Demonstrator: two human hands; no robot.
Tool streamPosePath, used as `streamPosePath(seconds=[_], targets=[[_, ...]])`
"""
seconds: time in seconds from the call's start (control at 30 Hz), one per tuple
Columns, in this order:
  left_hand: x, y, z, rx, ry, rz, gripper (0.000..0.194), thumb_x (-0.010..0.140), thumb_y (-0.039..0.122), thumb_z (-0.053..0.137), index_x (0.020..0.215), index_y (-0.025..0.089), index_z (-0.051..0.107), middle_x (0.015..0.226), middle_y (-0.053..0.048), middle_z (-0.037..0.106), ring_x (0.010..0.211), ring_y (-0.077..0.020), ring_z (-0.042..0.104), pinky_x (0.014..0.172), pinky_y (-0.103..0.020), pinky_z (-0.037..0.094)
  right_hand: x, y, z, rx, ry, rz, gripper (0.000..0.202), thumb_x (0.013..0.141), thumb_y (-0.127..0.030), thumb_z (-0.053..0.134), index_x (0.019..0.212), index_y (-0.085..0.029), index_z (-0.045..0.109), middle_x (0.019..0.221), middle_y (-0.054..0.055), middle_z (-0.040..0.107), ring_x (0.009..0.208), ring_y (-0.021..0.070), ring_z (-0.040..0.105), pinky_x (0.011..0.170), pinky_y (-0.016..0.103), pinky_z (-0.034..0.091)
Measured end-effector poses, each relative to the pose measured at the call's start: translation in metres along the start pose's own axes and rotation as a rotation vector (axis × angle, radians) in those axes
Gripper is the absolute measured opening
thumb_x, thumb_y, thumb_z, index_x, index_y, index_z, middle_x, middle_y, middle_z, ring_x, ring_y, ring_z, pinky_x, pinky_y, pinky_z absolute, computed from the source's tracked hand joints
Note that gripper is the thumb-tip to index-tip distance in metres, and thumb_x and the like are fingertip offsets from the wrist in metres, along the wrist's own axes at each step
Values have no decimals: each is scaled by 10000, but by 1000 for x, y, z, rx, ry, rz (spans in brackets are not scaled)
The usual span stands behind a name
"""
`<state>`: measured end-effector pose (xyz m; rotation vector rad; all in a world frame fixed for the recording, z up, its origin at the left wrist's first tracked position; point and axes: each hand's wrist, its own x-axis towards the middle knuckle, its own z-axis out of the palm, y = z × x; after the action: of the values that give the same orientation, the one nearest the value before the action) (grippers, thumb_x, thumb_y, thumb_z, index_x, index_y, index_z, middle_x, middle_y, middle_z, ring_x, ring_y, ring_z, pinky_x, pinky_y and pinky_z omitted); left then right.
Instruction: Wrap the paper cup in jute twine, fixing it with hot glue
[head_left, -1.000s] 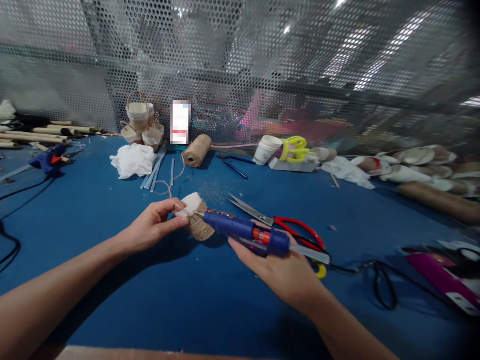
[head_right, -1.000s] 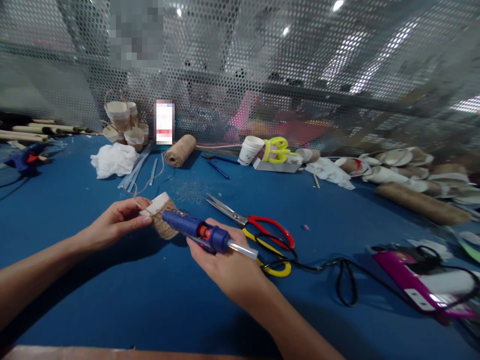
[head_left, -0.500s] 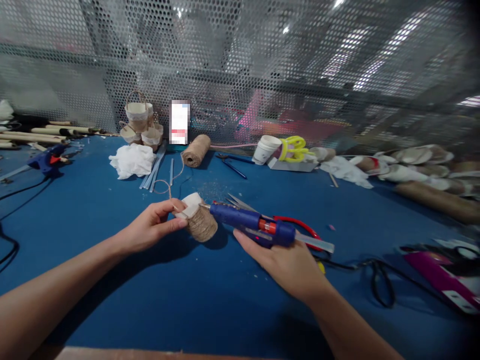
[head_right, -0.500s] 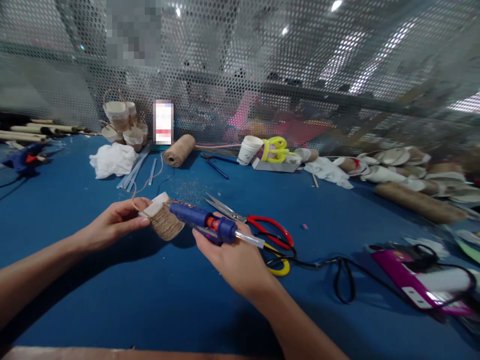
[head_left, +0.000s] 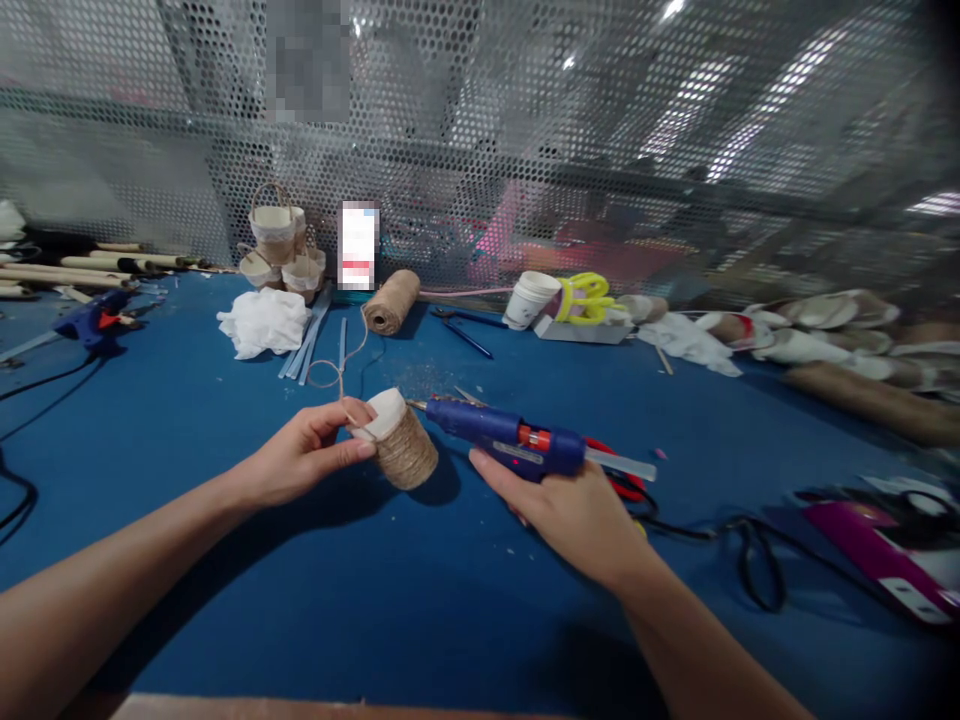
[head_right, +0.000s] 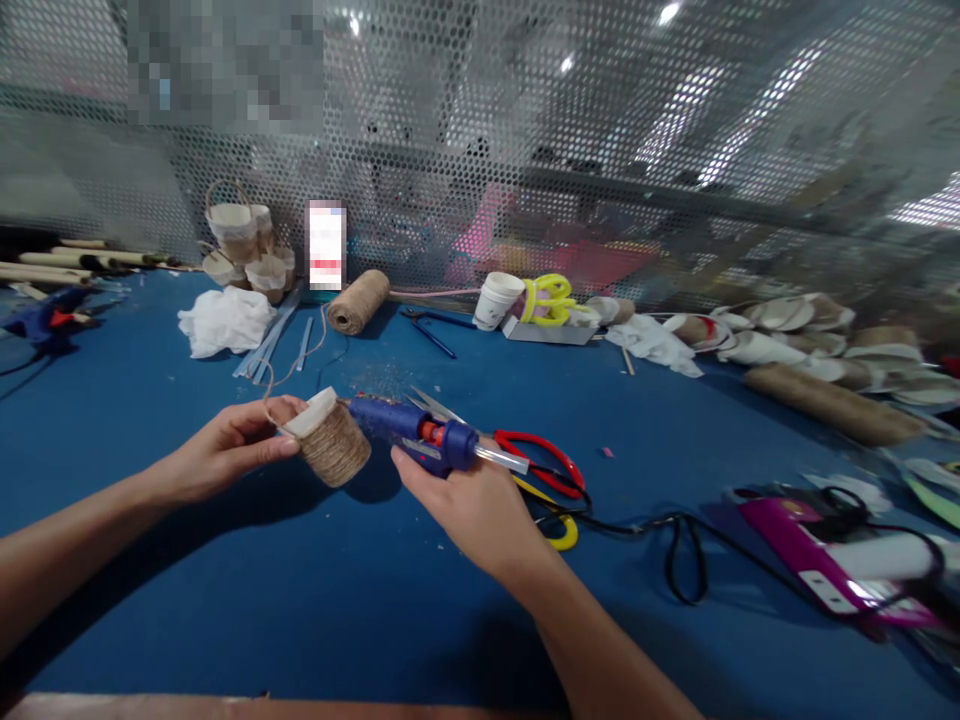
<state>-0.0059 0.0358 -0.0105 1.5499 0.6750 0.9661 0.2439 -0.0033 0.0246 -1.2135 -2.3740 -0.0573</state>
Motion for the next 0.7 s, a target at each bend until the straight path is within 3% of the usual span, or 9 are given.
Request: streamPosePath(seconds=[0.3, 0.7], targets=[[2, -1, 1, 61, 45, -40, 147, 756, 255, 609, 711, 126, 552, 768, -15, 552, 722, -117, 507, 703, -252, 396, -4, -10, 1, 71, -1, 33, 221, 813, -230, 470, 835, -231, 690, 715, 46, 698, 721, 201, 648, 675, 315, 509], [1, 2, 4, 60, 92, -89, 143, 726, 251, 621, 703, 129, 552, 747, -9, 553, 712, -119, 506, 694, -250, 399, 6, -30, 2, 313, -22, 228, 195, 794, -261, 488, 679, -223, 640, 568, 12, 617, 463, 148, 563, 485, 276, 486]])
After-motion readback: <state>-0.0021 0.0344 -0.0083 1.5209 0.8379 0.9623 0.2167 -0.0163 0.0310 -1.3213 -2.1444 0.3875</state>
